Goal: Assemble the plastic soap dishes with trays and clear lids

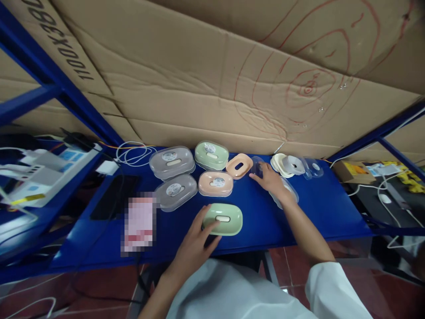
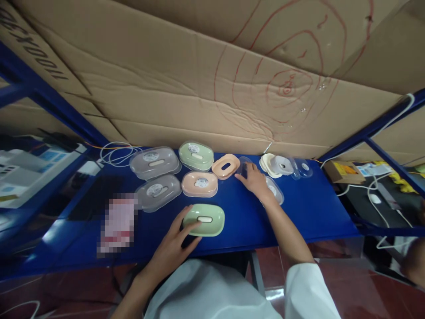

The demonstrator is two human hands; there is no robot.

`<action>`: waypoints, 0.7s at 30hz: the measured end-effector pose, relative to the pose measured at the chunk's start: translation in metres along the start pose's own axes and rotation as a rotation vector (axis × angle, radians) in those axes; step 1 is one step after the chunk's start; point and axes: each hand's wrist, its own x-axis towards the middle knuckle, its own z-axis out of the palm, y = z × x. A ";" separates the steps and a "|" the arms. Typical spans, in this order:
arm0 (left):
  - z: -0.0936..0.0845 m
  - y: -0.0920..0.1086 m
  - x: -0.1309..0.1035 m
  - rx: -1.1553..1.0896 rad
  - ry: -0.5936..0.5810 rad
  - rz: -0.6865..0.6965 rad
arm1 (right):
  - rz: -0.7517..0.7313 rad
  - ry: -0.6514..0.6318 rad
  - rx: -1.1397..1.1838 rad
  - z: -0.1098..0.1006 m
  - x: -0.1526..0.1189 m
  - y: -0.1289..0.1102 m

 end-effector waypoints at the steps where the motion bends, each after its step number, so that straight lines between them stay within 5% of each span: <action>1: 0.001 0.000 0.001 0.001 -0.006 0.000 | 0.028 0.007 -0.004 0.005 -0.001 -0.005; 7: 0.002 -0.001 -0.001 -0.033 -0.028 -0.026 | 0.138 0.068 0.166 0.001 0.014 -0.016; 11: -0.001 -0.003 -0.002 -0.119 -0.058 -0.091 | 0.065 0.146 0.394 -0.007 -0.024 -0.019; 14: 0.000 -0.007 -0.001 -0.210 -0.050 -0.178 | -0.087 0.161 0.581 -0.005 -0.087 -0.033; 17: 0.001 -0.012 0.002 -0.260 -0.031 -0.222 | -0.331 0.016 0.556 0.003 -0.144 -0.055; 21: -0.002 -0.020 0.005 -0.252 -0.077 -0.172 | -0.697 -0.147 0.364 0.017 -0.170 -0.073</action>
